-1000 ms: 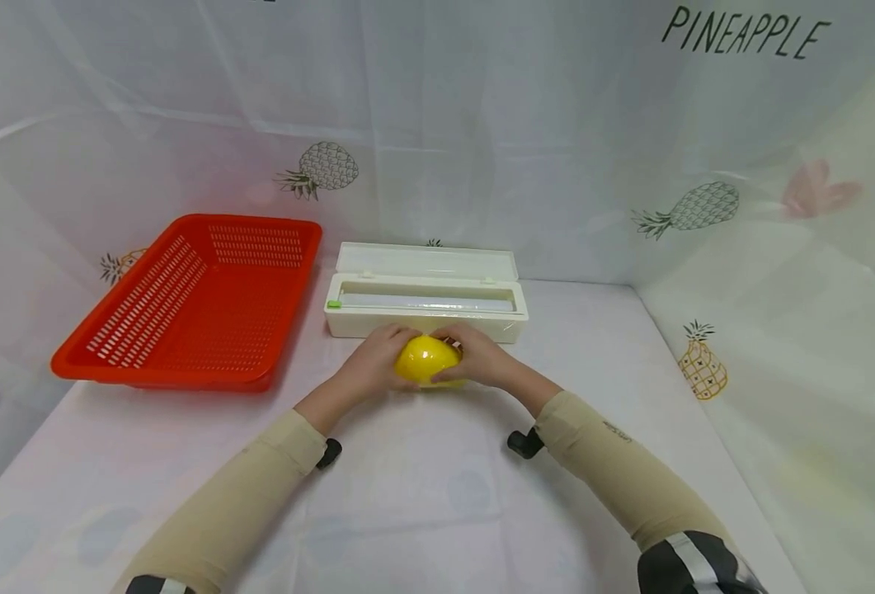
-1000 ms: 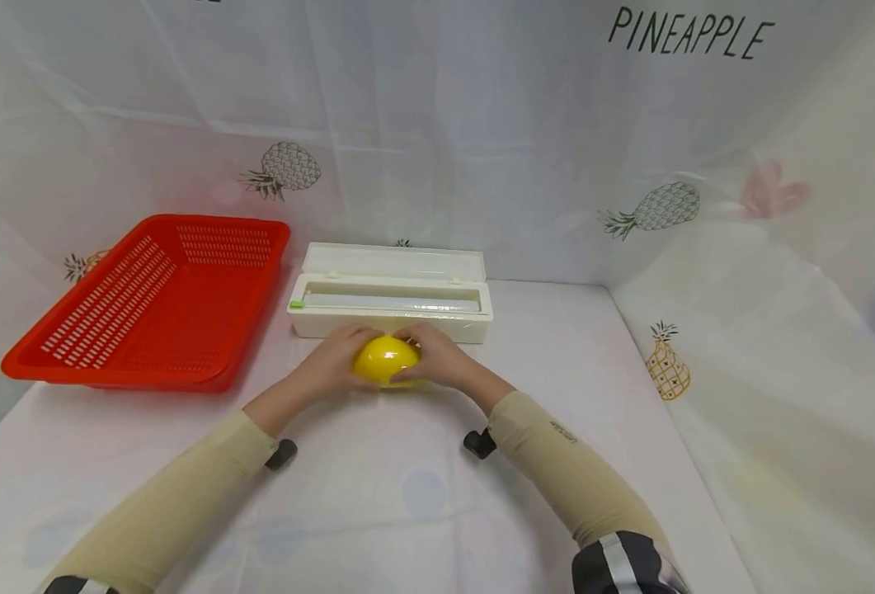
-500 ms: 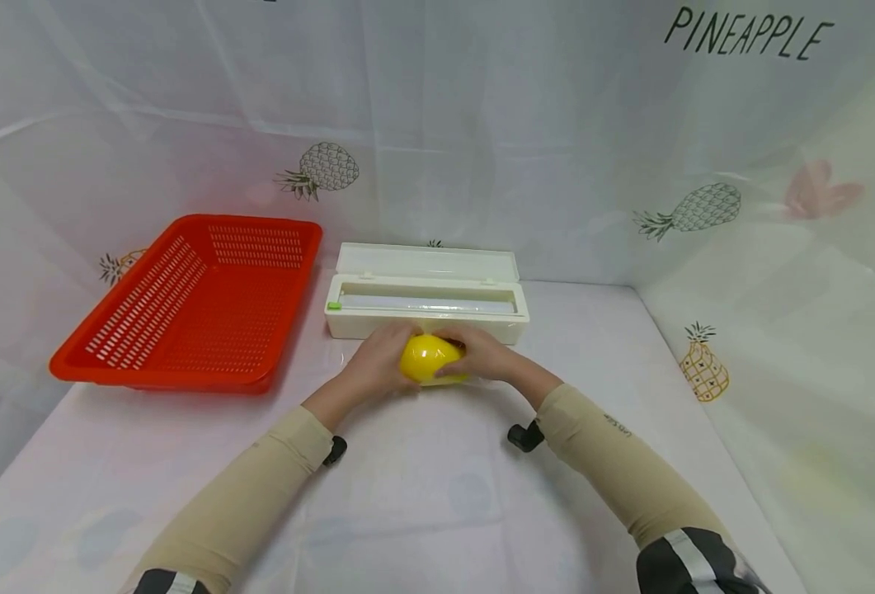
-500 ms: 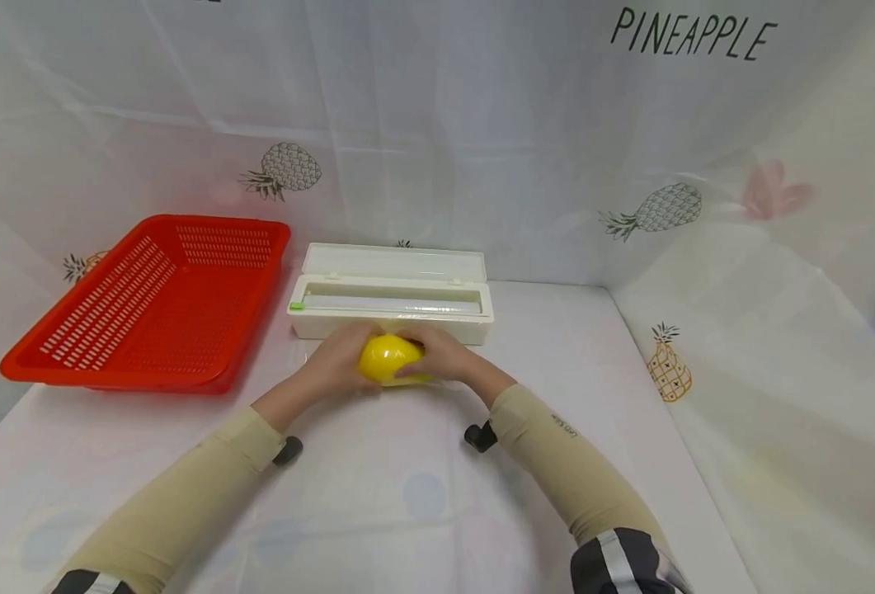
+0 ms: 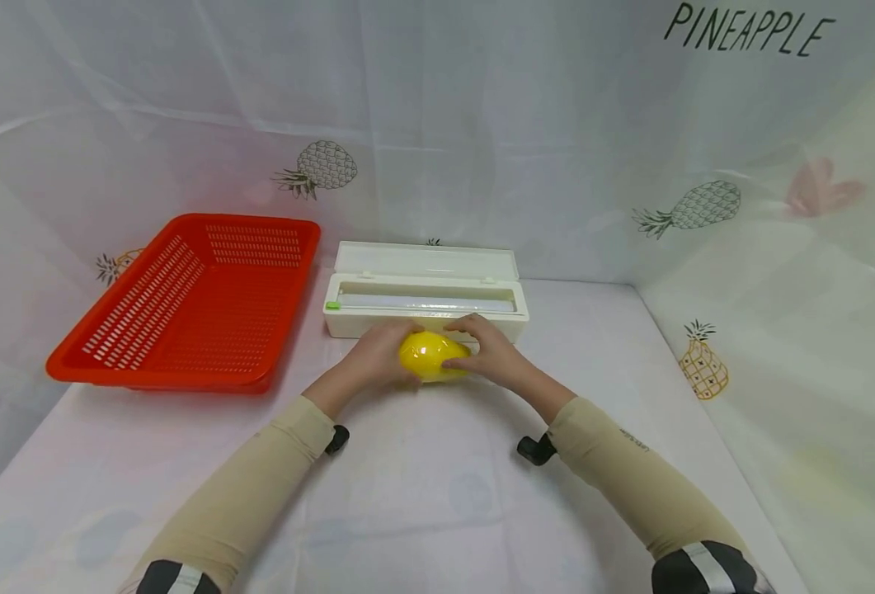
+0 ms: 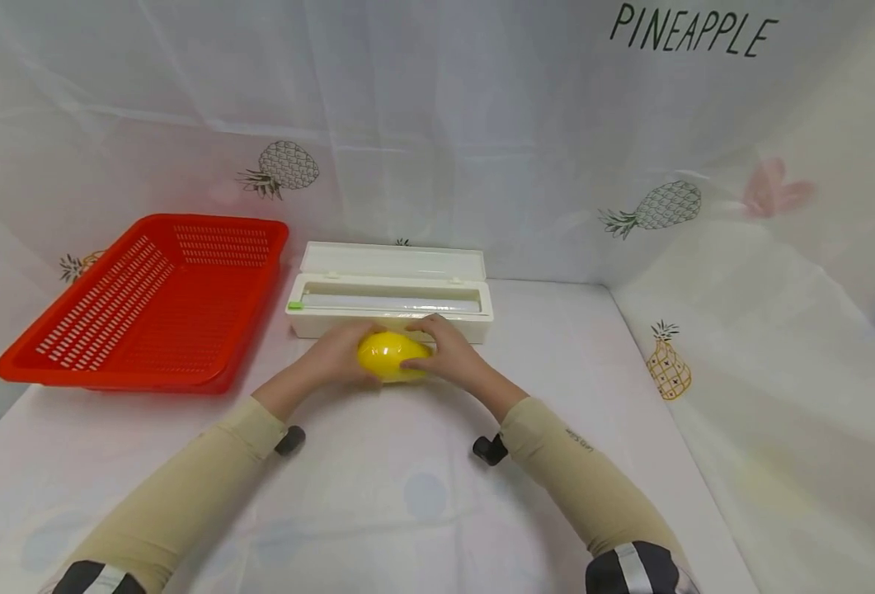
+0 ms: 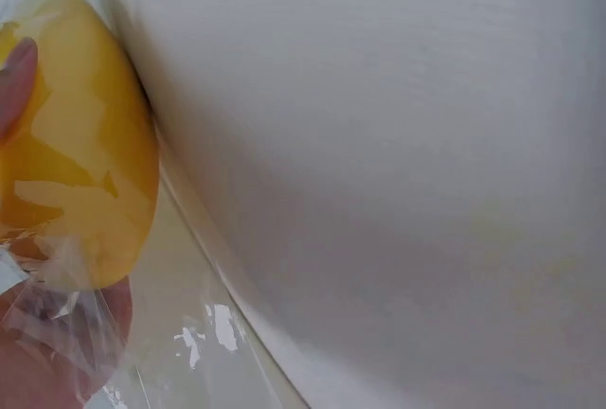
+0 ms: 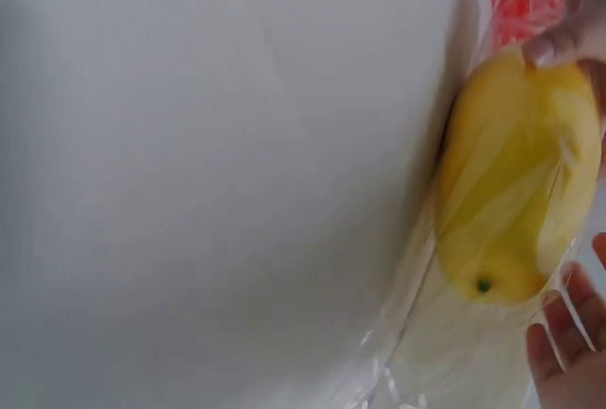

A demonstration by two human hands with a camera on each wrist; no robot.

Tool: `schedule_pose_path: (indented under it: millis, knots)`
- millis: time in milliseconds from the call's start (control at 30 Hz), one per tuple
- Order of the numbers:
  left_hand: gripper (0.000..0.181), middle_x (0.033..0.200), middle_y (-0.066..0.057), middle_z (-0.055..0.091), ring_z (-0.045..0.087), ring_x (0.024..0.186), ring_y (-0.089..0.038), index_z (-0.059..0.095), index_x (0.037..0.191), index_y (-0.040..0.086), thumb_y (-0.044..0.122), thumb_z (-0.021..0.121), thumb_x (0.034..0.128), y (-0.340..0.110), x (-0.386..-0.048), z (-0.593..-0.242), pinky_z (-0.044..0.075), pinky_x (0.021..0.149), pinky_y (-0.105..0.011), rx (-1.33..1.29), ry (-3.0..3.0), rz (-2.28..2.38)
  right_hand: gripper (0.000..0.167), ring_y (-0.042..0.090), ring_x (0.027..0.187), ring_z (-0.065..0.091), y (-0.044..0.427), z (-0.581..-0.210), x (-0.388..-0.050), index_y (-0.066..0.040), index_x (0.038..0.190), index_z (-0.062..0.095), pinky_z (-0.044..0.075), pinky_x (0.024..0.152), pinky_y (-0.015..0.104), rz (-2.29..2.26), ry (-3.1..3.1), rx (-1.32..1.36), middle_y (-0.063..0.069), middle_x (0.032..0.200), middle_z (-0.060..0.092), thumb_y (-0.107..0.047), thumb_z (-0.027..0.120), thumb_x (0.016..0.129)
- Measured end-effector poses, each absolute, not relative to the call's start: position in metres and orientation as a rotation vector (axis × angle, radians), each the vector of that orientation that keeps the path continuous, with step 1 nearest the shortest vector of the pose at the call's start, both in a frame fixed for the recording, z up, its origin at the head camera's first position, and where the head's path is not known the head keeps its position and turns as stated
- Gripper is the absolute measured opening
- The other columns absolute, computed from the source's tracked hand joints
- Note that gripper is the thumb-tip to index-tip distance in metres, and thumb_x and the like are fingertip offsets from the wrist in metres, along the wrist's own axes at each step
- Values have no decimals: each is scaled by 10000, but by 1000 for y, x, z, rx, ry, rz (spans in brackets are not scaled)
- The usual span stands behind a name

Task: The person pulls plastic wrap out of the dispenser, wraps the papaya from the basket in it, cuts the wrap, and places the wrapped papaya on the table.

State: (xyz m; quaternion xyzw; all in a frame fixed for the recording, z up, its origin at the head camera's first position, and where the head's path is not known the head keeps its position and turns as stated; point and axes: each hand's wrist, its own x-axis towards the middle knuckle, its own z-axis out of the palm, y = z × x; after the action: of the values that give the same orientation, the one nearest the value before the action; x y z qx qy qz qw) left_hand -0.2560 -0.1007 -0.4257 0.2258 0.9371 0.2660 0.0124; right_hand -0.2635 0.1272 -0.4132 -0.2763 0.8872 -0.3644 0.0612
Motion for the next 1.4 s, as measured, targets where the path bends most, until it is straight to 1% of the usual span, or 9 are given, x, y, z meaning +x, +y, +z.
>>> schedule_pose_path:
  millis: [133,300,367,633,800,900,1100,1333,1400]
  knots:
    - [785,1215,-57,608,536,1094,-254,567,1267,73,265,944,607,-100,-257,-424,416,983,-427,679,2907,857,574,236,1141,506,117,-411,-258,-108,1242,627,422,1006,416,-1010,2772,-933,32,1202,570,-303,858,754]
    - [763,1183,-47,616,549,1049,-237,574,1263,80,264,937,617,-101,-257,-424,444,941,-415,630,2881,934,651,229,1117,480,109,-415,-260,-103,1205,585,410,997,383,-886,2828,-1029,40,1185,530,-272,917,671]
    - [764,1177,-50,618,551,1039,-242,575,1267,80,271,934,621,-102,-256,-423,449,931,-417,610,2866,965,665,230,1106,480,107,-417,-262,-100,1196,566,411,993,376,-846,2846,-1061,47,1176,524,-266,924,661]
    - [778,1191,-41,599,534,1049,-240,564,1289,108,299,926,627,-103,-253,-426,441,925,-421,566,2850,1013,659,242,1093,523,107,-417,-266,-85,1196,619,425,992,378,-731,2882,-1185,57,1174,582,-276,929,647]
    - [875,1284,-124,474,493,1111,-292,484,1381,135,319,921,646,-101,-246,-430,429,981,-479,436,2885,967,644,237,1109,536,108,-414,-266,-79,1218,620,428,1001,376,-638,2875,-1209,56,1204,600,-304,905,686]
    - [876,1301,-123,454,479,1128,-294,483,1388,153,345,916,651,-103,-243,-427,419,990,-495,411,2908,933,649,232,1103,541,108,-412,-266,-75,1223,618,435,997,374,-625,2870,-1204,56,1204,600,-308,903,689]
    - [772,1272,-81,528,455,1167,-292,570,1305,136,407,900,662,-106,-232,-411,402,1002,-463,528,3051,887,674,217,1094,545,107,-409,-267,-82,1225,618,439,997,367,-615,2863,-1163,37,1193,604,-325,913,670]
    - [422,971,-38,601,558,909,-214,647,1048,90,212,883,721,-102,-216,-399,525,836,-333,600,2826,1413,683,207,1036,560,108,-404,-269,-66,1214,627,469,944,348,-637,2845,-1153,46,1157,615,-320,923,653]
    - [388,953,-30,600,560,908,-205,645,1018,91,190,880,725,-101,-215,-401,525,848,-324,589,2800,1437,681,199,1024,562,109,-402,-269,-67,1208,629,476,929,337,-642,2833,-1150,42,1147,616,-316,926,648]
